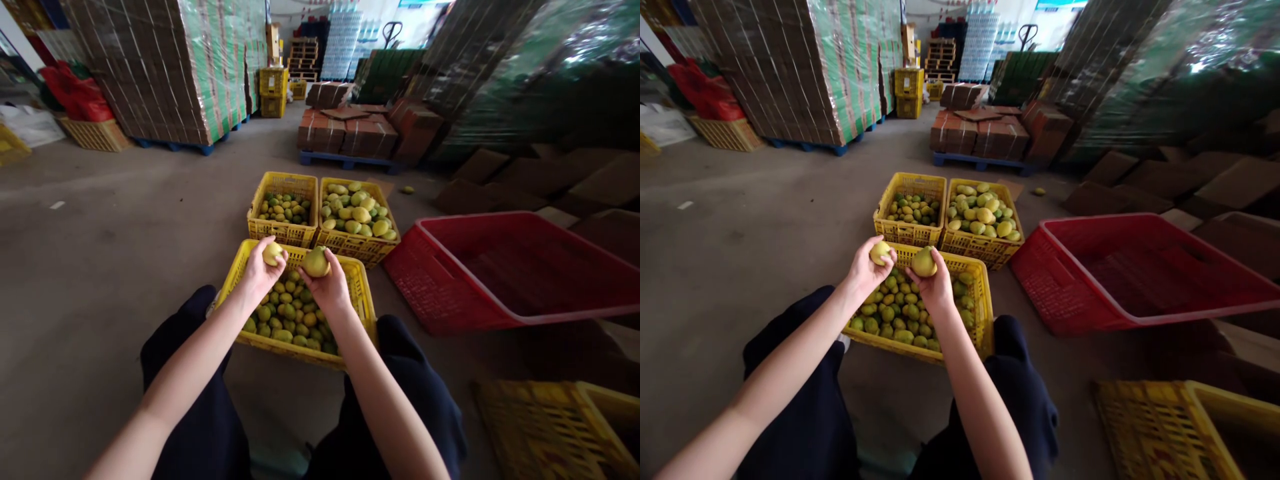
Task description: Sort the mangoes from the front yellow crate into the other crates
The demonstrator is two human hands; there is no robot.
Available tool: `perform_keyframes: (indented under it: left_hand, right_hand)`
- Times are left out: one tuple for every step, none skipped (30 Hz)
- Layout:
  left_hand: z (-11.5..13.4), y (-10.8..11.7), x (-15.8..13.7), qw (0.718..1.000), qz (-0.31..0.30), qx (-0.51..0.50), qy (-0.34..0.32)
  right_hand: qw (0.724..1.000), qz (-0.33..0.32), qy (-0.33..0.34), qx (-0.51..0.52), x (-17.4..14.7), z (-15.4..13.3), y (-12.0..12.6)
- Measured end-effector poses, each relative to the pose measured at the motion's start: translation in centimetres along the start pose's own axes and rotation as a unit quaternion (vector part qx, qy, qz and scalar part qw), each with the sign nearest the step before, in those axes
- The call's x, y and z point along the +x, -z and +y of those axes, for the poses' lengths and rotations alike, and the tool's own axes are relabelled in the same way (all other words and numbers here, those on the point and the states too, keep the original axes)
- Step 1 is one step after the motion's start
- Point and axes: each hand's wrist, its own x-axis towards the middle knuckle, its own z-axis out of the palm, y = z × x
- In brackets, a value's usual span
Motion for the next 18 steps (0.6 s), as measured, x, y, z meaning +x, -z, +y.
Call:
perform_keyframes:
  left_hand:
    - [0.0,0.1,-0.1,1.0,-0.008,0.02,0.02]
    - [0.1,0.3,-0.2,0.998,-0.012,0.041,0.038]
    - [0.1,0.4,-0.2,0.997,-0.014,0.063,0.05]
    - [0.1,0.5,-0.2,0.995,-0.013,0.079,0.056]
    - [0.1,0.6,-0.1,0.994,-0.009,0.089,0.057]
    - [0.1,0.7,-0.1,0.994,-0.004,0.092,0.057]
    - [0.0,0.7,-0.1,0.994,0.002,0.092,0.057]
    - [0.0,0.7,-0.1,0.994,0.006,0.091,0.055]
    - [0.0,0.7,-0.2,0.995,0.01,0.09,0.051]
    - [0.0,0.6,-0.2,0.995,0.012,0.088,0.043]
    - [0.0,0.6,-0.3,0.996,0.012,0.086,0.034]
    - [0.0,0.6,-0.4,0.996,0.01,0.085,0.023]
    - [-0.1,0.6,-0.5,0.996,0.01,0.084,0.012]
    - [-0.2,0.7,-0.5,0.996,0.011,0.085,0.001]
    - [-0.4,0.8,-0.5,0.996,0.015,0.089,-0.007]
    - [-0.5,1.0,-0.5,0.995,0.02,0.097,-0.012]
    - [-0.7,1.1,-0.4,0.994,0.024,0.107,-0.014]
    - [-0.8,1.3,-0.3,0.993,0.026,0.119,-0.012]
  right_hand:
    - [0.999,-0.002,-0.026,-0.021,-0.1,0.0,-0.1]
    - [0.997,-0.007,-0.055,-0.045,-0.1,0.1,-0.2]
    - [0.995,-0.013,-0.081,-0.064,-0.2,0.1,-0.3]
    - [0.992,-0.018,-0.098,-0.073,-0.2,0.1,-0.4]
    - [0.992,-0.02,-0.103,-0.071,-0.2,0.2,-0.5]
    - [0.993,-0.017,-0.099,-0.064,-0.1,0.3,-0.5]
    - [0.994,-0.011,-0.089,-0.057,-0.1,0.4,-0.5]
    - [0.996,-0.003,-0.078,-0.052,0.1,0.4,-0.5]
    - [0.996,0.004,-0.069,-0.05,0.2,0.5,-0.4]
    - [0.997,0.012,-0.062,-0.048,0.3,0.6,-0.4]
    - [0.997,0.02,-0.059,-0.046,0.3,0.6,-0.3]
    - [0.997,0.027,-0.058,-0.041,0.4,0.7,-0.2]
    - [0.997,0.03,-0.06,-0.034,0.3,0.7,-0.2]
    - [0.997,0.031,-0.063,-0.026,0.3,0.6,-0.2]
    - [0.997,0.031,-0.064,-0.02,0.2,0.6,-0.2]
    - [0.998,0.03,-0.062,-0.014,0.2,0.6,-0.2]
    - [0.998,0.029,-0.059,-0.011,0.1,0.6,-0.3]
    - [0.998,0.028,-0.055,-0.01,0.1,0.5,-0.3]
